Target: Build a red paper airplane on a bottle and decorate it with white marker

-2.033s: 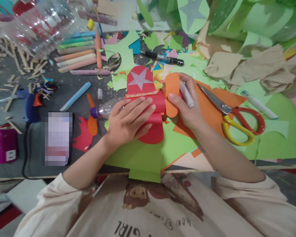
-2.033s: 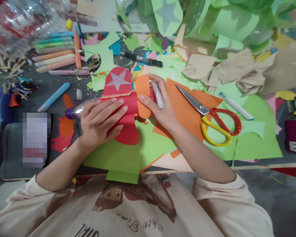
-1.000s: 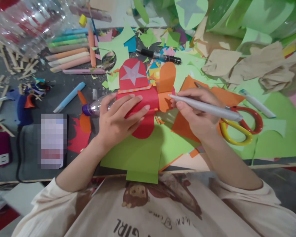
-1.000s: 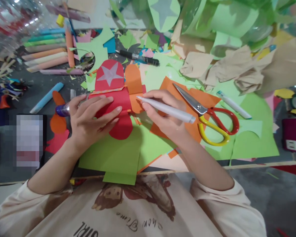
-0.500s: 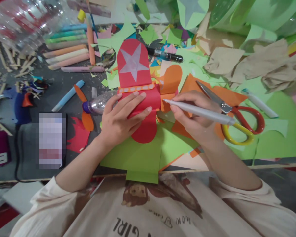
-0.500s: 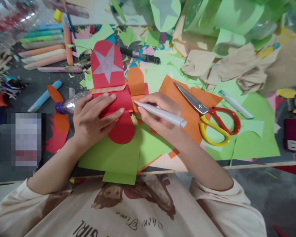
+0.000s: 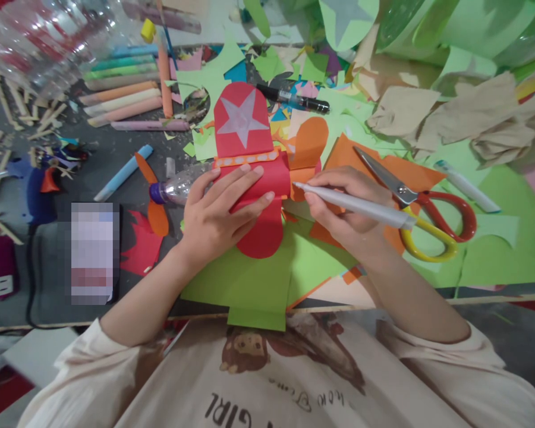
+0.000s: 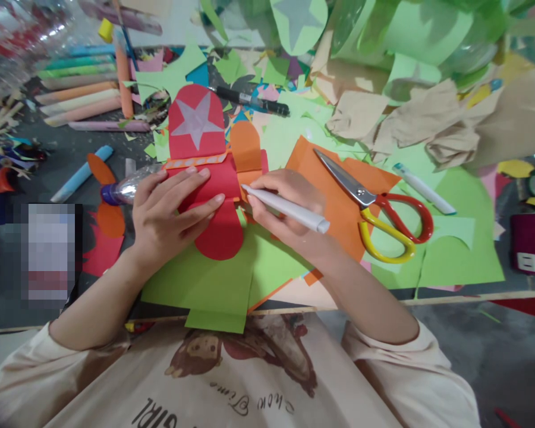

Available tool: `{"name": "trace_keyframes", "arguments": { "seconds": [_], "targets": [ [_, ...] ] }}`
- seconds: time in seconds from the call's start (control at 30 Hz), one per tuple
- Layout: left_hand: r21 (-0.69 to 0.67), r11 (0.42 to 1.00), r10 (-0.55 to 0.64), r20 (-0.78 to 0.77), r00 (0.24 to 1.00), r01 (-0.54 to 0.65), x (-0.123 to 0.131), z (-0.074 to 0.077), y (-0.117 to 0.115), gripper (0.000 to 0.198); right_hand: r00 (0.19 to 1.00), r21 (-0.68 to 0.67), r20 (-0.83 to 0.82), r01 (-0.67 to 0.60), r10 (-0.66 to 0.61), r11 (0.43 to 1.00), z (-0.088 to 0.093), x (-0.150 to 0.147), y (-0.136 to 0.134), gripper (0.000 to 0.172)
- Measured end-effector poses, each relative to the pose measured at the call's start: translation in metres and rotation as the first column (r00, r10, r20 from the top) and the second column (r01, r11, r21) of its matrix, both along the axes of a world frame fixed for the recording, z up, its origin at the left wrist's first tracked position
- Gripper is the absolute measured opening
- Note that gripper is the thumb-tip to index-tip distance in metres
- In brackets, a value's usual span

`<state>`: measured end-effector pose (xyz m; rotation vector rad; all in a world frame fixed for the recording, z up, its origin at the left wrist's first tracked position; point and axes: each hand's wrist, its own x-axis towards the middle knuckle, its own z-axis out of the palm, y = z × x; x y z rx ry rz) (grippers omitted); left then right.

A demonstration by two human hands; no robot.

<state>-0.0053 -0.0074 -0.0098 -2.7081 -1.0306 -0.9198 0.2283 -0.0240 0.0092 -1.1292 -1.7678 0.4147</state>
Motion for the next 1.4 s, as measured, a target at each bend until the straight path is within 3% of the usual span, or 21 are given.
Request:
{"name": "trace_keyframes", "arguments": {
  "seconds": [0.3,0.6,0.97,1.07,1.23,1.4],
  "targets": [
    [-0.17,0.985,0.011,-0.029,1.0,-0.016,-0.0025,0.0004,0.0002,0.03,0.999,-0.017,-0.009,0.051,-0.051,0.999,0.0008,-0.0017,-0.0003,0.009],
    [0.017,1.0,-0.002,-0.01,1.0,0.002,-0.0011,-0.0004,0.0019,0.029,0.996,-0.017,-0.047,0.08,-0.081,0.997,0.0007,0.0006,-0.0019,0.012],
    [-0.039,0.999,0.025,-0.104,0.994,-0.029,-0.0029,0.0014,0.0015,0.031,0.987,-0.004,-0.034,0.155,-0.155,0.988,0.0,0.0038,-0.0013,0.008],
    [-0.064,0.998,0.016,-0.1,0.995,-0.023,-0.0031,0.001,0.0012,0.033,0.983,-0.008,-0.033,0.179,-0.179,0.984,-0.0018,0.005,-0.0006,0.005],
    [0.011,1.0,0.017,-0.07,0.997,-0.016,-0.002,0.0014,0.0019,0.029,0.985,0.031,-0.061,0.16,-0.158,0.987,-0.0036,0.0063,0.0015,0.006],
    [-0.066,0.998,0.003,-0.048,0.999,-0.006,-0.0023,0.0018,0.0024,0.029,0.985,0.092,-0.09,0.155,-0.147,0.984,-0.0049,0.0065,0.0,0.003]
  ]
}}
